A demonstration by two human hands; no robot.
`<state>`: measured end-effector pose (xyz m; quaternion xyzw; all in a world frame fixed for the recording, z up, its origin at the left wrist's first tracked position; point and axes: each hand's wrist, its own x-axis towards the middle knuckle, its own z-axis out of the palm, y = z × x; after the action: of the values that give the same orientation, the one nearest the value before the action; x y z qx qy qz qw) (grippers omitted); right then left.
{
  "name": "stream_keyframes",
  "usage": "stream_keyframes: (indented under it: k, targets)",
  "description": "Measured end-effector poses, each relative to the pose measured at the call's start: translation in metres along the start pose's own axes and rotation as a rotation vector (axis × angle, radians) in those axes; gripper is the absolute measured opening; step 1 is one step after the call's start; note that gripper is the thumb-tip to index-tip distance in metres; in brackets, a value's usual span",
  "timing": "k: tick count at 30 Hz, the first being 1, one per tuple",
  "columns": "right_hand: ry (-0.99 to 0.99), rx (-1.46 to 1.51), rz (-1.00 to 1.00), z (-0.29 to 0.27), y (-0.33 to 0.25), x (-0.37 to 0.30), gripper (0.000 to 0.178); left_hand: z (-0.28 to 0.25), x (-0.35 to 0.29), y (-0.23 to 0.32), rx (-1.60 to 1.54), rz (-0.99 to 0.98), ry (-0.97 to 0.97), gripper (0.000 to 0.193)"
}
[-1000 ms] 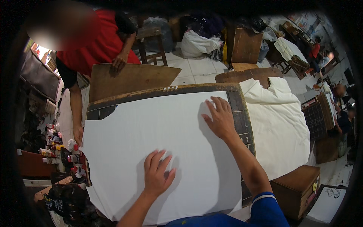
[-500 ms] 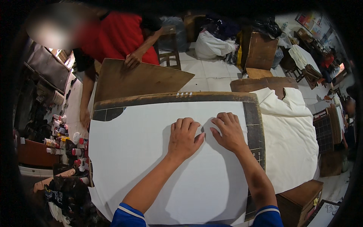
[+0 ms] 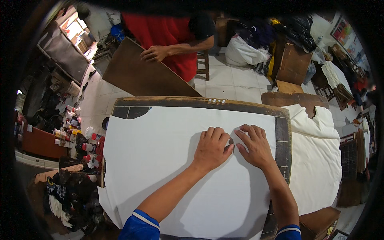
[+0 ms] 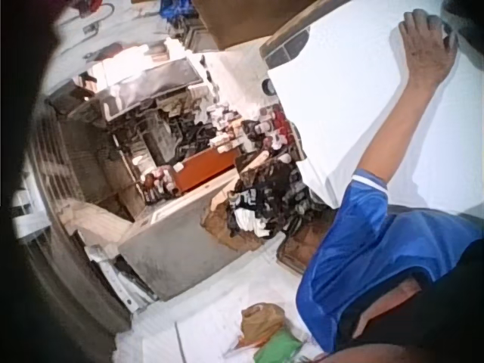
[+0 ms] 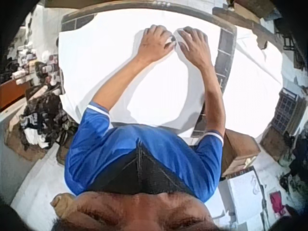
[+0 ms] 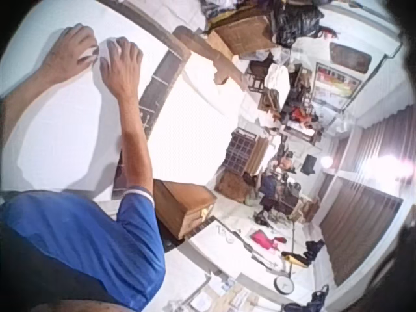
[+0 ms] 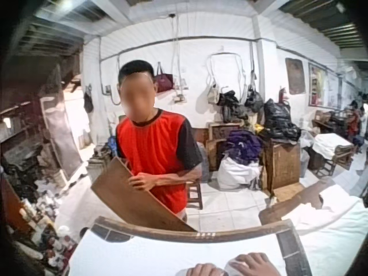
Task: The person repeatedly places white fabric onto a rectangular screen printing frame, smooths it with both hands, then lifts the frame to remove the fabric and resets it. This cycle repeats multiple times. A coworker in a red shirt is visible nearby handling cardboard pieces.
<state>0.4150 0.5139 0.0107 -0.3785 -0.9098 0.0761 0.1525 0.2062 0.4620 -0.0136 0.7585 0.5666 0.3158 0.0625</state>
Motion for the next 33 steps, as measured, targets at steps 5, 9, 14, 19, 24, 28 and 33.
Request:
stream_keyframes:
  k: [5, 9, 14, 19, 24, 28, 33]
  targets:
    - [-0.097, -0.026, -0.132, 0.009, -0.003, 0.022, 0.064, 0.003, -0.003, -0.002, 0.001, -0.029, 0.003, 0.021]
    - [-0.129, -0.016, -0.22, 0.02, -0.006, 0.044, 0.067, -0.013, 0.0, -0.02, 0.102, -0.02, 0.202, 0.031]
    - [-0.105, -0.006, -0.255, 0.028, -0.014, 0.05, 0.072, -0.043, -0.004, -0.055, 0.132, -0.107, -0.013, 0.046]
    - [-0.102, -0.003, -0.218, 0.03, -0.021, 0.053, 0.078, -0.041, -0.007, -0.054, 0.126, -0.125, -0.046, 0.047]
    - [-0.131, -0.029, -0.172, 0.032, -0.029, 0.059, 0.081, -0.047, -0.009, -0.066, 0.188, 0.043, -0.074, 0.063]
    - [-0.145, -0.032, -0.16, 0.032, -0.03, 0.059, 0.083, -0.068, -0.018, -0.088, 0.233, -0.03, -0.286, 0.073]
    - [-0.141, -0.035, -0.152, 0.031, -0.03, 0.059, 0.081, -0.088, -0.031, -0.109, 0.318, -0.081, -0.316, 0.077]
